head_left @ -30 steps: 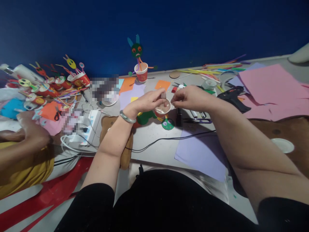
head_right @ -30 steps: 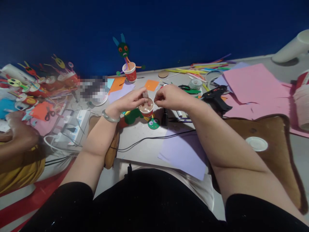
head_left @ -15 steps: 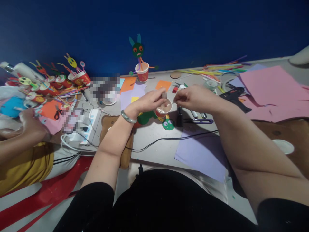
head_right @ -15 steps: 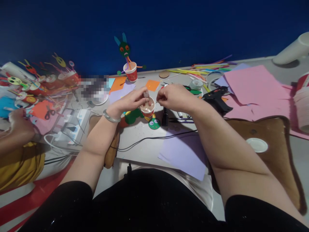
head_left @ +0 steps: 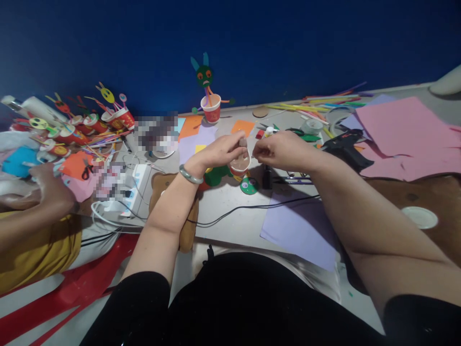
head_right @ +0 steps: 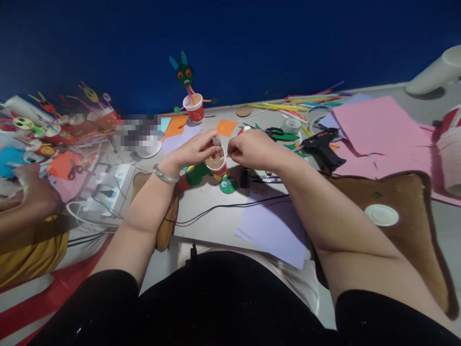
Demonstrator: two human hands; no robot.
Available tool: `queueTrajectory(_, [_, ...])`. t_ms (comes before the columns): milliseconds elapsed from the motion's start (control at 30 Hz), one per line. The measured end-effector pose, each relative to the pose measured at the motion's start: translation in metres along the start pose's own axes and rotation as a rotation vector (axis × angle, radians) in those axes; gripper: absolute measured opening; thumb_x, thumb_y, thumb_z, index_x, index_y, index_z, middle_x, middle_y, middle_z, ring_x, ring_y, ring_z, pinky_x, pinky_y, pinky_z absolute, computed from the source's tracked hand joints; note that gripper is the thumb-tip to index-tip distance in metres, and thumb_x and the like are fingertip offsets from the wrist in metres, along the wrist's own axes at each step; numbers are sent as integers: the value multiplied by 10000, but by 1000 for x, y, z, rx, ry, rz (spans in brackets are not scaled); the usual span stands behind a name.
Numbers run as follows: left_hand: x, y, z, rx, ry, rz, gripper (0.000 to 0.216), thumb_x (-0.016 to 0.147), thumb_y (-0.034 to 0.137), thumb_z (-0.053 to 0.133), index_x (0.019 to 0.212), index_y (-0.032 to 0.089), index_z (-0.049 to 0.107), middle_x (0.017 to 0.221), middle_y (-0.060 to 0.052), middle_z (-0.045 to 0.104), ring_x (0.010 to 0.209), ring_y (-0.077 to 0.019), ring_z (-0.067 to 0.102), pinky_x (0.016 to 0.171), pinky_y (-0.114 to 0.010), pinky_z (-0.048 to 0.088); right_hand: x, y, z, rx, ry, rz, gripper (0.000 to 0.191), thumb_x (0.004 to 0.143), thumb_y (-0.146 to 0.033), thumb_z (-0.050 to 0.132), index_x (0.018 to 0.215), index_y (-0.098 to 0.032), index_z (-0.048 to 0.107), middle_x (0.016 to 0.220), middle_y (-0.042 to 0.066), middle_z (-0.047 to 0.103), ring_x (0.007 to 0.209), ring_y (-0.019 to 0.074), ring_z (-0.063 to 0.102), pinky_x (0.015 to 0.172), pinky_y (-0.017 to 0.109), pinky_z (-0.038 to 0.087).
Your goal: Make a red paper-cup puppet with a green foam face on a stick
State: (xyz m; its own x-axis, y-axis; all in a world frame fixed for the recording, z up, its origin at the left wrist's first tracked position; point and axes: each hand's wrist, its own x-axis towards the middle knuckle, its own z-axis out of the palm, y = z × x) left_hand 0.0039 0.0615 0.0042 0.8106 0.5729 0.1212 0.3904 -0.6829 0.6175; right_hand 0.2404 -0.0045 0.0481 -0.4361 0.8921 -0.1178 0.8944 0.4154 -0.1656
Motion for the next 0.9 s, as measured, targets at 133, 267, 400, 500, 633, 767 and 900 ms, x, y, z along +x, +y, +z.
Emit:
queueTrajectory(133, [0, -5, 1, 24, 14, -10, 200, 1101, 411, 702, 1081, 273, 560, 1043, -46, 793, 967, -257, 758, 911, -401, 609, 5, 14, 5, 108, 13, -7, 332, 948, -218, 641, 1106, -233, 932, 992, 86, 915, 924, 290, 832, 847, 367, 526])
queueTrajectory(267, [2, -4, 5, 22, 10, -35, 234, 971, 315, 779, 1080, 258, 580, 1040, -31, 785, 977, -252, 747, 910, -387, 588, 8, 24, 8, 155, 14, -38, 311, 931, -255, 662, 1077, -236, 936, 946, 78, 907, 914, 290, 832, 844, 366, 539])
queueTrajectory(400, [3, -1, 7, 11, 26, -56, 239, 925, 293, 779, 1065, 253, 589, 991, -18, 757, 953, -245, 732, 892, -374, 569, 7, 32, 10, 208, 11, -62, 281, 939, -295, 690, 1081, -247, 928, 964, 69, 909, 948, 286, 840, 847, 365, 566])
queueTrajectory(500, [2, 0, 7, 0, 36, -72, 246, 908, 282, 787, 1038, 257, 579, 946, -8, 730, 924, -242, 718, 874, -377, 566, 7, 39, 11, 227, 8, -80, 296, 938, -315, 716, 1143, -259, 923, 964, 64, 908, 951, 290, 846, 825, 375, 587])
queueTrajectory(633, [1, -3, 7, -18, 39, -77, 250, 907, 288, 778, 993, 264, 544, 924, -1, 698, 907, -238, 683, 862, -387, 562, 5, 48, 11, 236, 18, -91, 322, 944, -355, 761, 1214, -265, 911, 991, 63, 913, 932, 298, 846, 805, 384, 598])
queueTrajectory(767, [0, -4, 7, -28, 30, -75, 266, 914, 304, 763, 970, 272, 505, 918, 2, 668, 903, -233, 647, 856, -385, 547, 3, 49, 10, 305, 63, -56, 315, 981, -387, 787, 1246, -257, 898, 1119, 98, 925, 960, 318, 855, 873, 414, 630])
queueTrajectory(900, [0, 1, 6, -55, -1, -62, 257, 927, 312, 752, 977, 273, 503, 921, -2, 676, 897, -236, 656, 855, -389, 553, 5, 48, 12, 359, 26, -48, 375, 971, -360, 776, 1303, -225, 887, 1116, 113, 923, 966, 327, 860, 915, 439, 662])
